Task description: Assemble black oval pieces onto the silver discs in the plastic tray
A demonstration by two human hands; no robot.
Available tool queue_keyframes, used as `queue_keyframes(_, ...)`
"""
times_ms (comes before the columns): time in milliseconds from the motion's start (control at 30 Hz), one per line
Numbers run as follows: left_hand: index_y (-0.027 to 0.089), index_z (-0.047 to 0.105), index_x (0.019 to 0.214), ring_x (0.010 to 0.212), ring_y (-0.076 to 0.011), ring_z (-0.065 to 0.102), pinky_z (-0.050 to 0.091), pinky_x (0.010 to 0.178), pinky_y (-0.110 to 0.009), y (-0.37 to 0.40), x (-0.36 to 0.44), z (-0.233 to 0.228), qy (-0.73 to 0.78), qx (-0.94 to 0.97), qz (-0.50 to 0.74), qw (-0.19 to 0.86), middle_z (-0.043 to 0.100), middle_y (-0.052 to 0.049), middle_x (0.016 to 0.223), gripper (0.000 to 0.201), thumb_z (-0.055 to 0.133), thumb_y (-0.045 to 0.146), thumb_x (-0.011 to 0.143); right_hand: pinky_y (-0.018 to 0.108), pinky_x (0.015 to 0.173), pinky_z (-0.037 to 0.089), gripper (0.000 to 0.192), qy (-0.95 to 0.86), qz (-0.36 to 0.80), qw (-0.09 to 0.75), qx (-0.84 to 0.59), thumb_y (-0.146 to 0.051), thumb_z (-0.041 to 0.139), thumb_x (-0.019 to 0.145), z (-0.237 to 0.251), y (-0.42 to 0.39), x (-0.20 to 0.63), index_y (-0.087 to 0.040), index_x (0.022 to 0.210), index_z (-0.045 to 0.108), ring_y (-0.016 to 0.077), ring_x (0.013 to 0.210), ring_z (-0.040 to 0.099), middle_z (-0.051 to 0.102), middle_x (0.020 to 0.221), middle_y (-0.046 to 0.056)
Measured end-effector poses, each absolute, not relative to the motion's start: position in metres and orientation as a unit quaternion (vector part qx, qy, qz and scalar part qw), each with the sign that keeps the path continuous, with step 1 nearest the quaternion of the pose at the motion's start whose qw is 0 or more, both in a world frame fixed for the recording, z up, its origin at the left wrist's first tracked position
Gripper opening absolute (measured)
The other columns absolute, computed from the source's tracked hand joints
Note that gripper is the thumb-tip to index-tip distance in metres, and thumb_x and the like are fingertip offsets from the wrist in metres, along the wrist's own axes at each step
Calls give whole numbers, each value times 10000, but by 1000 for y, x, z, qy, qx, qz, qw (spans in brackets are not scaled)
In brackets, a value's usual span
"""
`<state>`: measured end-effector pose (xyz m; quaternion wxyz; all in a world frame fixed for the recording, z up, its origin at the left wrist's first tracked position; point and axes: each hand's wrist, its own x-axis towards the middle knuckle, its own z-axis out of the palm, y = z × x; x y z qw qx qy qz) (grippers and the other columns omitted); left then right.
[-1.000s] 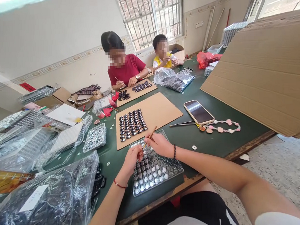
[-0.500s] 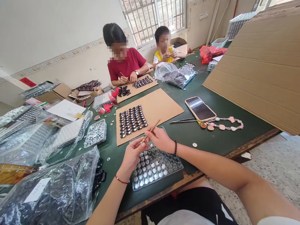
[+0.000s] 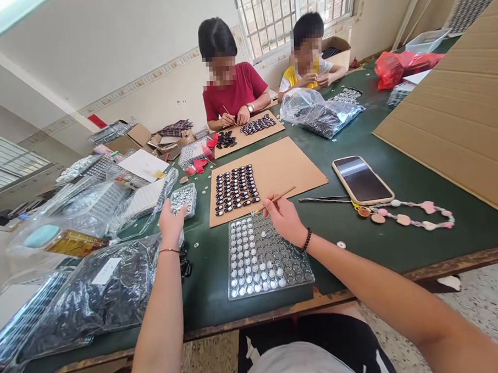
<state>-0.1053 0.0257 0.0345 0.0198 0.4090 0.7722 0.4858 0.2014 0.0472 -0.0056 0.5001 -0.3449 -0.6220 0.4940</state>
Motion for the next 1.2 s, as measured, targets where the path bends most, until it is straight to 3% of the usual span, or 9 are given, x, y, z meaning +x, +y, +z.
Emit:
queue_keyframes(100,128,441,1226,1017,-220,531,398,898,-344,9,-97,35,789,454,414,-1,509,-139,1203,555,548,354,730,234,423,325,347,-628,483,498,-354,-523,352,841,-8,51,200,-195,771,440,103,437,415,529,604,7)
queue_keyframes(233,148,516,1144,995,-225,548,397,899,-358,-43,-65,5,797,545,250,76,573,-110,1116,447,422,402,788,242,481,353,302,-635,467,506,-351,-458,368,855,-3,50,200,-196,732,453,124,505,472,533,586,6)
queue_keyframes(433,42,414,1230,1212,-316,326,264,983,-455,-84,-92,-35,831,545,45,-107,371,-203,1302,601,304,449,803,233,555,369,193,-651,466,505,-323,-328,373,868,8,47,200,-191,759,453,118,544,493,536,580,-17)
queue_keyframes(533,68,411,1236,1138,-316,404,324,934,-428,-83,-99,-28,844,515,5,-151,424,-190,1239,601,279,475,814,230,550,352,172,-673,451,492,-317,-311,370,871,8,45,201,-195,771,450,119,544,485,540,595,-19)
queue_keyframes(633,139,533,1107,922,-292,525,402,810,-392,-82,-95,-18,851,492,-33,-181,523,-143,1054,507,267,466,825,231,559,348,177,-684,439,493,-311,-303,358,875,8,46,202,-195,766,445,123,563,489,531,607,-17)
queue_keyframes(833,176,551,918,755,-234,552,405,632,-316,-80,-88,-8,830,531,-39,-165,558,-90,929,402,239,421,849,224,554,348,195,-684,428,500,-315,-325,349,879,12,52,205,-194,775,450,124,577,492,527,628,-14)
queue_keyframes(1033,205,550,953,799,-223,557,358,552,-271,-64,-80,1,865,493,27,-92,596,-65,997,366,289,437,841,217,543,346,207,-685,426,496,-321,-324,335,883,12,55,207,-185,787,453,119,548,483,520,597,-18)
queue_keyframes(1200,211,595,948,616,-218,522,302,520,-274,-52,-72,3,868,491,49,-61,626,-90,788,410,314,482,822,213,532,334,201,-691,409,489,-342,-317,351,881,7,56,205,-185,790,471,115,543,478,532,599,-13)
